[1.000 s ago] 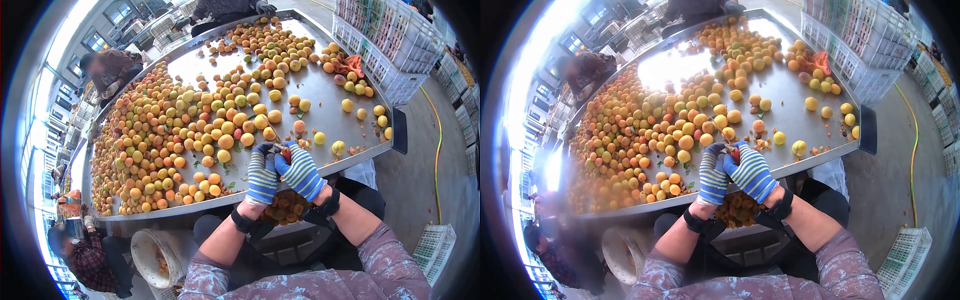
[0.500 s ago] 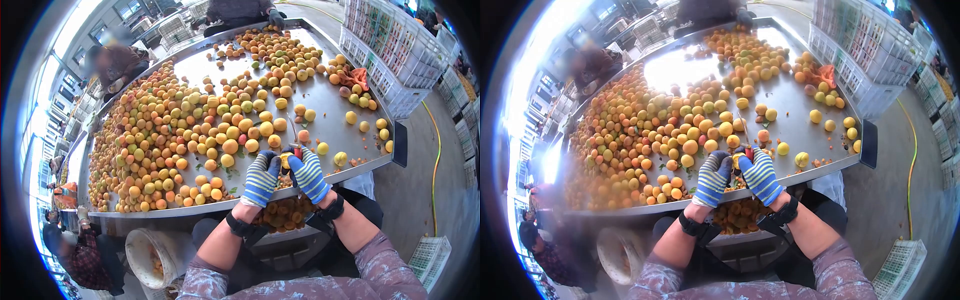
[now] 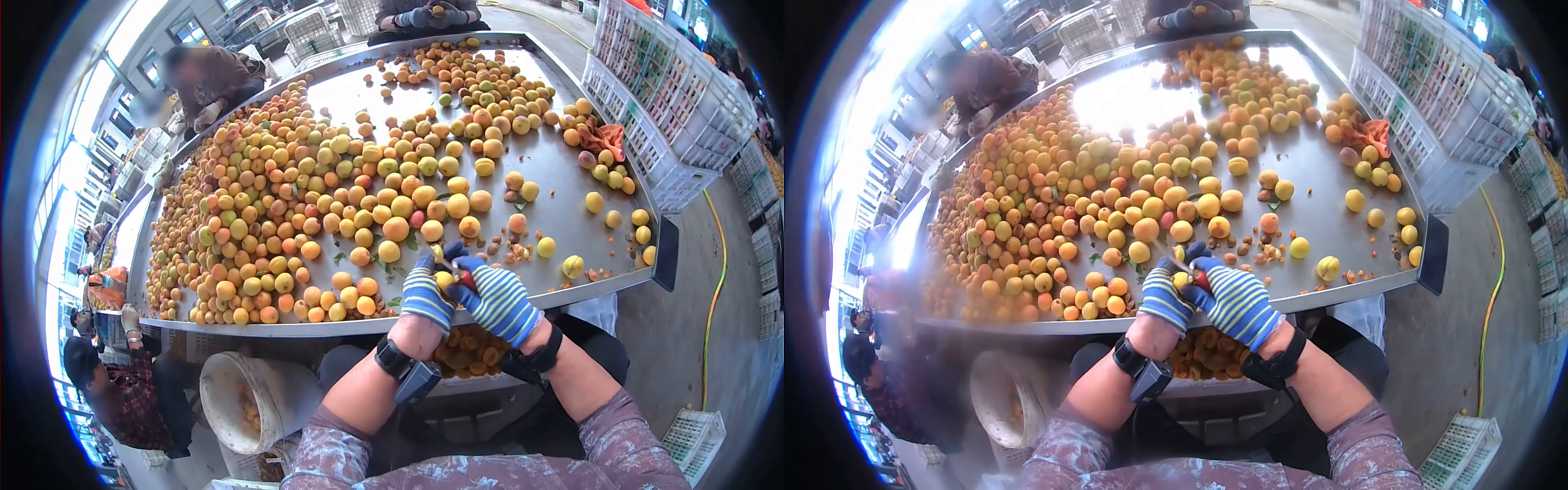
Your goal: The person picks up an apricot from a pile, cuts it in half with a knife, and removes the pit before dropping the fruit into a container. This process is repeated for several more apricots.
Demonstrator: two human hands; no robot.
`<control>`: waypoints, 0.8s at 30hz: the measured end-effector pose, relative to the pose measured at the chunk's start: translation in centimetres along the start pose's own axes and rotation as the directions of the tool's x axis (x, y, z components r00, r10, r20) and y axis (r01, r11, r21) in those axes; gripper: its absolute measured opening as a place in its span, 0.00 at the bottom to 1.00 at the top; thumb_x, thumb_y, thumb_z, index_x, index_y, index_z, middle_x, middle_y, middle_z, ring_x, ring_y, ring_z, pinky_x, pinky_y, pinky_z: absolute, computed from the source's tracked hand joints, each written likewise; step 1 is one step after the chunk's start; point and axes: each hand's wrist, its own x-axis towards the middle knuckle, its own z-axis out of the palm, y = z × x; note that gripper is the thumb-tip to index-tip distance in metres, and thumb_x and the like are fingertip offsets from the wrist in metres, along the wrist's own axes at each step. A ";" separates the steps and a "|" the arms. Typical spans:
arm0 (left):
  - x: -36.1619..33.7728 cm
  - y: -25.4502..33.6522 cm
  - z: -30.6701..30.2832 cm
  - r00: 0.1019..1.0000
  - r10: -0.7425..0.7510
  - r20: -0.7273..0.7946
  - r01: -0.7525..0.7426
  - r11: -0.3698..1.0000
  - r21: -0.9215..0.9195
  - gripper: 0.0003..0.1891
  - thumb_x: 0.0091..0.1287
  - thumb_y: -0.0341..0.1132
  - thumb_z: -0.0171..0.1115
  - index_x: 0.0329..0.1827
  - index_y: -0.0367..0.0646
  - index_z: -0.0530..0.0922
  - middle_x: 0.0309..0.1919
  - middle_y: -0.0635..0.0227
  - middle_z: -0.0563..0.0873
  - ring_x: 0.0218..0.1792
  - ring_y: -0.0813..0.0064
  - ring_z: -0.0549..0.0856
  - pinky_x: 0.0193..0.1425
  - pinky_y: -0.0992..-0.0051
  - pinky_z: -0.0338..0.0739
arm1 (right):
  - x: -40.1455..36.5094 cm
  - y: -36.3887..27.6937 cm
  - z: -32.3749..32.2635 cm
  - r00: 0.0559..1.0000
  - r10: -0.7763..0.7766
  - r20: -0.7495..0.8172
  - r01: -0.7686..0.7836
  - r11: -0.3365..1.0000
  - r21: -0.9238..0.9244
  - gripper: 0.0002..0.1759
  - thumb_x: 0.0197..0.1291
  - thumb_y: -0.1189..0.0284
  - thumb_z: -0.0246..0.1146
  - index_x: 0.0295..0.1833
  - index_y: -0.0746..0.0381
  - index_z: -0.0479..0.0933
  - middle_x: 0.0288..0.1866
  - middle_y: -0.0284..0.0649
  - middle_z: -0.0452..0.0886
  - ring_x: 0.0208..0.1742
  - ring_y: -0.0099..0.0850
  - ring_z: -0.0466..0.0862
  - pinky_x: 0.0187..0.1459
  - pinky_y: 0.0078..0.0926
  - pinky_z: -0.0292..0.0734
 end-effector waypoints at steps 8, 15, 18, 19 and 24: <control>0.3 -1.1 -0.1 0.996 -0.061 0.059 0.059 0.997 0.048 0.23 0.76 0.46 0.43 0.60 0.38 0.72 0.53 0.56 0.81 0.52 0.62 0.81 0.61 0.63 0.76 | 0.6 0.9 0.0 0.986 0.131 0.107 -0.161 0.923 0.348 0.23 0.58 0.60 0.66 0.52 0.64 0.75 0.41 0.45 0.84 0.42 0.35 0.85 0.45 0.29 0.78; -0.5 -2.0 -0.8 0.994 0.076 0.074 -0.090 0.975 0.202 0.21 0.74 0.45 0.49 0.57 0.36 0.74 0.50 0.57 0.82 0.48 0.66 0.83 0.55 0.65 0.79 | 0.0 2.0 0.8 0.941 0.244 0.234 -0.334 0.779 0.531 0.15 0.65 0.65 0.59 0.48 0.67 0.78 0.35 0.41 0.84 0.36 0.25 0.82 0.40 0.24 0.77; -0.7 -2.2 -0.3 0.969 0.241 0.061 -0.249 0.942 0.226 0.19 0.73 0.42 0.54 0.55 0.34 0.74 0.47 0.57 0.83 0.45 0.67 0.83 0.50 0.68 0.80 | -0.2 0.8 0.8 0.990 0.051 0.134 -0.097 0.928 0.361 0.16 0.65 0.67 0.61 0.51 0.67 0.76 0.38 0.36 0.84 0.38 0.20 0.80 0.41 0.22 0.77; -0.5 -2.3 -0.7 0.972 0.216 0.091 -0.231 0.947 0.223 0.18 0.73 0.40 0.54 0.56 0.34 0.74 0.49 0.57 0.83 0.46 0.67 0.83 0.52 0.69 0.80 | -0.2 1.2 1.0 0.992 0.032 0.126 -0.075 0.934 0.349 0.16 0.65 0.67 0.61 0.51 0.67 0.76 0.38 0.36 0.84 0.38 0.20 0.80 0.41 0.22 0.77; -0.3 -1.1 -0.5 0.971 0.202 0.126 -0.229 0.938 0.259 0.14 0.72 0.37 0.55 0.52 0.36 0.74 0.47 0.59 0.83 0.44 0.68 0.84 0.51 0.71 0.81 | 0.2 1.4 0.5 0.920 0.279 0.274 -0.391 0.658 0.644 0.17 0.63 0.67 0.63 0.52 0.67 0.78 0.41 0.34 0.84 0.39 0.17 0.80 0.41 0.17 0.77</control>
